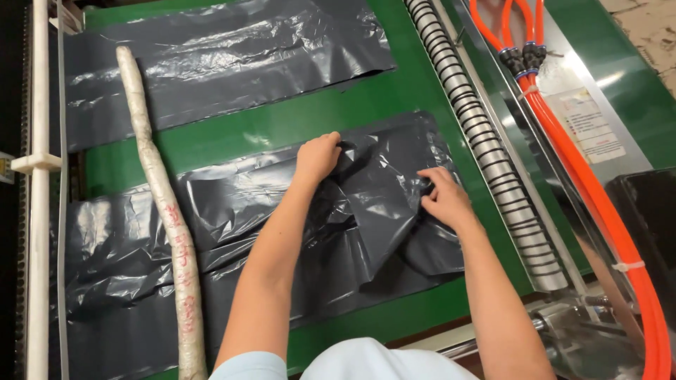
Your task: Managing a conveyor belt by using a stick to flatten plastic bags and manually folding them as they exit the machine.
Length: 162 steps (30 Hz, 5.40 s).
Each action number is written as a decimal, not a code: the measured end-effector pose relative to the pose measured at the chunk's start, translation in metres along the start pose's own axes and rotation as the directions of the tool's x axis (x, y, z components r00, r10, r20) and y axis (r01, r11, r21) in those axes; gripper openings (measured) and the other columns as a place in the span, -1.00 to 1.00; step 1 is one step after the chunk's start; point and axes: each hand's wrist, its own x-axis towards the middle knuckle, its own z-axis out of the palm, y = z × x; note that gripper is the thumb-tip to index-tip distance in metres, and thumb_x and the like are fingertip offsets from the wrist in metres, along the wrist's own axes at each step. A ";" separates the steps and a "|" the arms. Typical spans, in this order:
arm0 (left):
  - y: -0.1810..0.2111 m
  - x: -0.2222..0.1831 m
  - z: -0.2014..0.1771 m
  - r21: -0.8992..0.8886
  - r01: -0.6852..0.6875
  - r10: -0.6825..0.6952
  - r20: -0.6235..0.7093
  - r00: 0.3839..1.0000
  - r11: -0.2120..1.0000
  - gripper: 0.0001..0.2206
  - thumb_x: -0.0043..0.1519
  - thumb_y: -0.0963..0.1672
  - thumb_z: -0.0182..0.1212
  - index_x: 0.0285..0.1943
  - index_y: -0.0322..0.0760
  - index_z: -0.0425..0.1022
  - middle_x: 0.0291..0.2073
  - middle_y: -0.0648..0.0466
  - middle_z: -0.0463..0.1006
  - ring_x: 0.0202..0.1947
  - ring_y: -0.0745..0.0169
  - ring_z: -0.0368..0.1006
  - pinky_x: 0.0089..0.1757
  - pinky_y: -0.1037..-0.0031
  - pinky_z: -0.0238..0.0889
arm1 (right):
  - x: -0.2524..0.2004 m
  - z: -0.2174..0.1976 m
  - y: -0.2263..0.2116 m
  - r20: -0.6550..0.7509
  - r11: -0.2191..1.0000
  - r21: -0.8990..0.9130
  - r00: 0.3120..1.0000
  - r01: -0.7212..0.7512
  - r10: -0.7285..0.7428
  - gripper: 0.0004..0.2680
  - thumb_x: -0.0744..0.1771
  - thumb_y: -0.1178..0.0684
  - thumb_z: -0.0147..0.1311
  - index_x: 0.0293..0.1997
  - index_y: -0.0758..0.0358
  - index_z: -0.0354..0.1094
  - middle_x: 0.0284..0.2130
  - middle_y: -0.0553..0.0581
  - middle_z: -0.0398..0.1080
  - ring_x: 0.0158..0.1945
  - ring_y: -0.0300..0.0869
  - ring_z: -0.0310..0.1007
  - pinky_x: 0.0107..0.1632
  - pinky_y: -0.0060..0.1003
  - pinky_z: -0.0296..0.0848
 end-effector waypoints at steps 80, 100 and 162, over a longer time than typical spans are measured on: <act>-0.112 0.147 -0.061 0.027 0.143 -0.145 0.172 0.974 0.989 -0.29 0.19 0.30 -0.16 0.45 0.08 0.09 0.45 0.25 0.12 0.50 0.19 -0.15 0.30 0.00 0.00 | 0.450 0.085 -0.048 -0.432 0.928 -0.168 0.871 -0.333 0.234 -0.80 0.30 0.03 0.15 -0.06 0.12 0.24 -0.20 0.15 0.51 -0.01 0.15 0.48 0.04 0.12 0.23; -0.242 0.144 -0.014 -0.999 0.031 -0.766 0.012 0.643 0.010 -0.64 0.14 -0.20 0.26 0.15 -0.29 0.45 -0.15 -0.01 0.60 -0.13 0.22 0.51 -0.15 0.49 0.47 | 0.418 0.127 -0.156 -0.655 0.870 -0.174 0.606 0.461 -0.452 -0.86 0.20 0.05 0.29 -0.27 0.07 0.43 -0.33 0.06 0.45 -0.14 -0.02 0.44 0.02 -0.09 0.26; -0.246 0.118 -0.017 -0.937 -0.077 -0.722 0.207 0.660 -0.340 -0.62 0.21 -0.12 0.34 0.22 -0.13 0.46 -0.09 -0.12 0.63 -0.11 -0.06 0.59 -0.11 0.13 0.50 | 0.444 0.140 -0.164 -0.068 0.930 0.031 0.928 -0.365 0.367 -0.36 0.24 -0.22 0.33 0.22 0.46 0.00 0.00 0.35 0.25 -0.13 0.09 0.44 -0.22 0.07 0.53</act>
